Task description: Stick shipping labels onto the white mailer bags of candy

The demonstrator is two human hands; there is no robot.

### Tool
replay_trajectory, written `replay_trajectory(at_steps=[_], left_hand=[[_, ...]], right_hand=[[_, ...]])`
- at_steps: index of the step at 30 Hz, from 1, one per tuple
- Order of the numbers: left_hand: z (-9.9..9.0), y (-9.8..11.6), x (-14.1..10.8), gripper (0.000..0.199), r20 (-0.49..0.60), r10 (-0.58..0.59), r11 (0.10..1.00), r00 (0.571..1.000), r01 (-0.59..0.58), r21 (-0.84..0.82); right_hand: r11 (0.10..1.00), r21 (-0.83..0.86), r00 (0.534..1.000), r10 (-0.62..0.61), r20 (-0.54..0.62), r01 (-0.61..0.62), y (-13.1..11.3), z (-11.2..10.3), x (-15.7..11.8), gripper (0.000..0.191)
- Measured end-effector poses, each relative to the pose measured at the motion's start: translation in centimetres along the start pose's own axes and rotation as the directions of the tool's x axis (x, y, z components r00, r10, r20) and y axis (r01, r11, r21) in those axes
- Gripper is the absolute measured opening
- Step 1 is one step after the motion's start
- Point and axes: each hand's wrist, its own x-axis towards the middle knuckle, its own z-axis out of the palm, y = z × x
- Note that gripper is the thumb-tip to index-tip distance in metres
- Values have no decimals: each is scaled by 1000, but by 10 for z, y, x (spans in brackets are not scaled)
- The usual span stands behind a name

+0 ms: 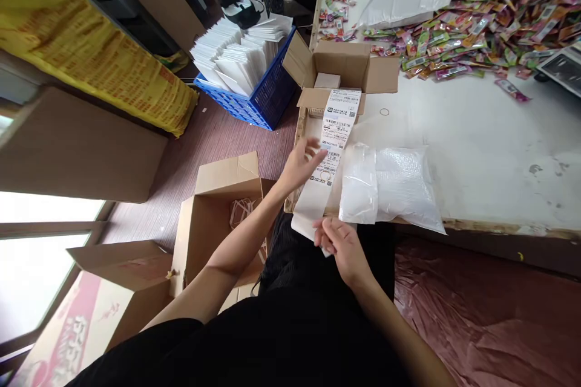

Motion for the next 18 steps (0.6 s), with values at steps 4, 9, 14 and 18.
replay_trajectory(at_steps=[4,9,14,18], left_hand=[[-8,1,-88,48,476,28,943,879,134,-304],[-58,-70,-136,32,-5,-357,932,934,357,67],[-142,-161,-176,39,-452,-628,423,634,765,487],[-155,-194,-201,63,-450,-672,307,588,775,553]], right_hand=[[954,-8,952,-299,-65,299,-22,33,25,35],[602,-684,885,-442,144,412,-32,26,93,21],[-179,-975,972,-166,165,135,-33,-17,144,15],[-285,-948,979,-100,176,142,-25,-24,152,6]])
